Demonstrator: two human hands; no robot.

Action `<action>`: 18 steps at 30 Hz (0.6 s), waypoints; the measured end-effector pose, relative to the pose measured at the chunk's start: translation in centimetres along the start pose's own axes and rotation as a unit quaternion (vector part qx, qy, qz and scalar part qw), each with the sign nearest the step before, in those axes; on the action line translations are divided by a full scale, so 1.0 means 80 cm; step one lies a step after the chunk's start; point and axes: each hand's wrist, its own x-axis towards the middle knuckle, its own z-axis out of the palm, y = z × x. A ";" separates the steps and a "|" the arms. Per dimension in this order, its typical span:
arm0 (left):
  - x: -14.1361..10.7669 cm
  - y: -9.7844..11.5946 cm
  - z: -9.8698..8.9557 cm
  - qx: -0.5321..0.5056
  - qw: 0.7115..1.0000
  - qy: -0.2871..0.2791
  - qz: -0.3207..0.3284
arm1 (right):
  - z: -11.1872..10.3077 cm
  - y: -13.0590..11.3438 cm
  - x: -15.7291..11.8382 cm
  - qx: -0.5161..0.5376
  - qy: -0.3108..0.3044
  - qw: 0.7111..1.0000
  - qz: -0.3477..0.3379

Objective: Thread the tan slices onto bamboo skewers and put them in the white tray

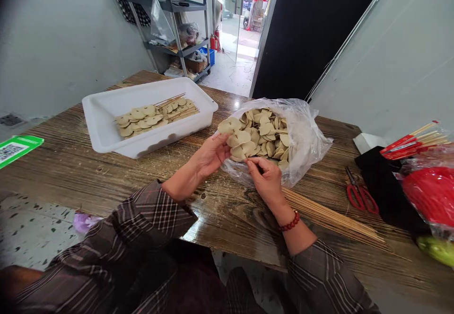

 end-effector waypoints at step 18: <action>0.005 0.008 -0.005 0.011 0.999 0.029 0.033 | 0.004 0.005 -0.001 -0.029 -0.018 0.999 -0.031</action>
